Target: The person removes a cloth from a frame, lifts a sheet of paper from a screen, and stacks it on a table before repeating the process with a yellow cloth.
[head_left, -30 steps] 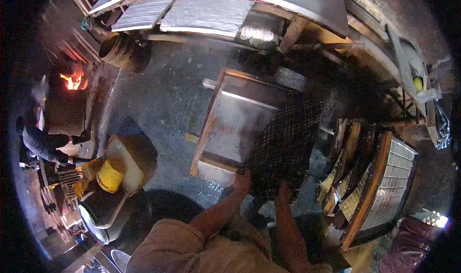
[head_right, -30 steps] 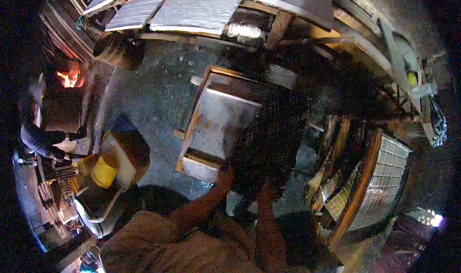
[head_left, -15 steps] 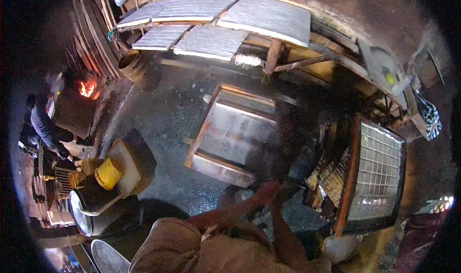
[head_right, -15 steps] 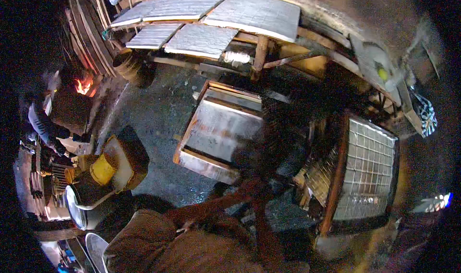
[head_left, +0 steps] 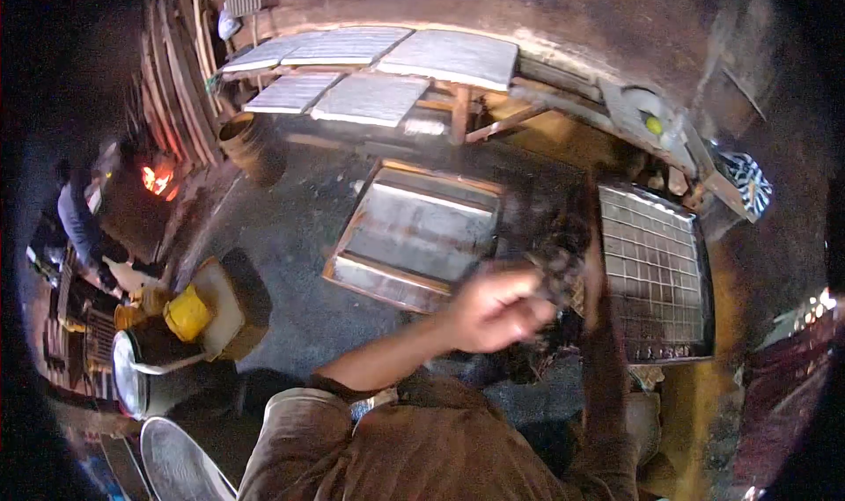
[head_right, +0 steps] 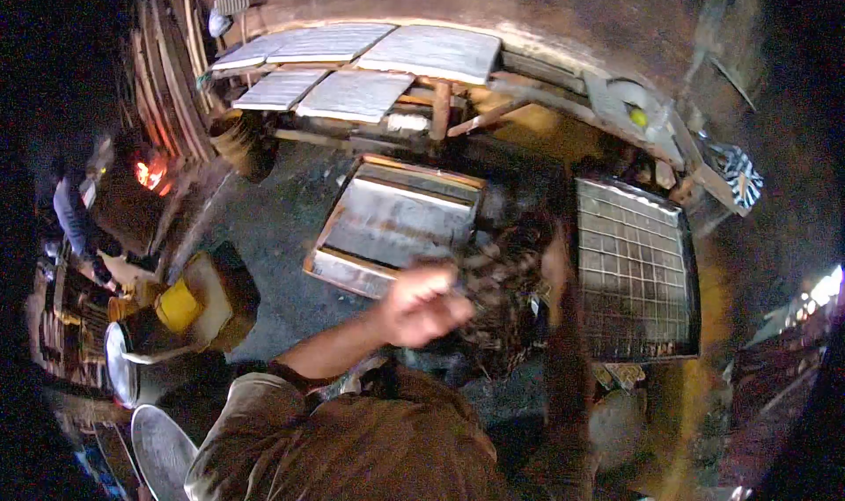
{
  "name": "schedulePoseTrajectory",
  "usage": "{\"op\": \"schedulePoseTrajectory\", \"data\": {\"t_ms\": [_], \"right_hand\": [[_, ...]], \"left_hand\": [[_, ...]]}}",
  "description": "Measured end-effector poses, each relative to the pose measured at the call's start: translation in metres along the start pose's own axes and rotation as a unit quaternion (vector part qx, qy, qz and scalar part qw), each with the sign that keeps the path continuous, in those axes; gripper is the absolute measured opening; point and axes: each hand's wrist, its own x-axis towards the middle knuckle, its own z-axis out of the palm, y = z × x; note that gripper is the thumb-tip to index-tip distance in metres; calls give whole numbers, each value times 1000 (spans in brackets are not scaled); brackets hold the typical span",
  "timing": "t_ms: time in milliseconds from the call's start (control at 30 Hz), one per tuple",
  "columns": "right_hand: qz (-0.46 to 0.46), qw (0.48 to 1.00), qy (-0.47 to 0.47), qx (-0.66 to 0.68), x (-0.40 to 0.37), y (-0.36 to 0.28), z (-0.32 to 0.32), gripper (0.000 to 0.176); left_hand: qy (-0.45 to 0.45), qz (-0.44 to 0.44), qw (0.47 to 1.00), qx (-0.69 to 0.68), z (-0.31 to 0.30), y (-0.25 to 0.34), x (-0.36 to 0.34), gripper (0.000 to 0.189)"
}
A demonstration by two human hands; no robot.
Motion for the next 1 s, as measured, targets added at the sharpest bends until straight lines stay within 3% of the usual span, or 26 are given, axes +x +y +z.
{"op": "schedulePoseTrajectory", "data": {"t_ms": [33,67,100,133,200,300,333,367,400,433,467,500,567,700,800,833,900,933,1000], "right_hand": [[-106,978,72,-162,26,16,-25,34],[-20,983,-120,140,26,-95,-65,30],[-110,988,-109,5,27,-163,-90,30],[6,992,-64,107,21,-216,-109,29],[51,995,7,83,15,-291,-159,19],[-72,990,98,72,28,-341,-228,23],[-40,996,59,51,33,-354,-267,17],[-42,994,78,70,45,-360,-310,19],[-54,971,219,76,50,-375,-335,20],[-97,967,234,22,46,-396,-354,21],[-158,959,228,60,62,-398,-405,26],[-210,900,381,17,54,-424,-382,32],[-342,794,489,-117,36,-441,-371,31],[-473,589,572,-320,3,-435,-372,28],[-458,525,589,-409,20,-417,-402,26],[-435,522,587,-440,31,-406,-419,26],[-358,569,545,-501,57,-353,-464,25],[-319,657,523,-440,51,-316,-403,28],[-131,808,404,-408,29,-195,-348,24]], "left_hand": [[2,-41,997,67,-11,-10,-8,7],[23,-96,995,-11,-13,7,-4,17],[25,-183,980,-70,-19,1,-9,24],[-7,-217,975,-48,-26,1,-10,25],[29,-286,958,-21,-22,-15,-18,25],[-1,-328,935,-132,-8,-36,-34,30],[-14,-325,936,-135,-5,-38,-36,30],[5,-318,902,-291,-2,-39,-38,33],[24,-309,843,-439,-1,-40,-41,36],[32,-289,830,-476,1,-42,-42,44],[21,-292,827,-481,0,-45,-42,44],[13,-286,841,-459,-5,-49,-43,45],[21,-281,871,-403,-14,-54,-45,45],[71,-316,884,-337,-43,-76,-61,38],[102,-340,905,-236,-73,-100,-74,36],[117,-343,911,-198,-84,-114,-83,34],[142,-367,908,-145,-111,-139,-103,35],[171,-382,904,-85,-127,-155,-116,35],[197,-403,891,-69,-168,-200,-161,35]]}}
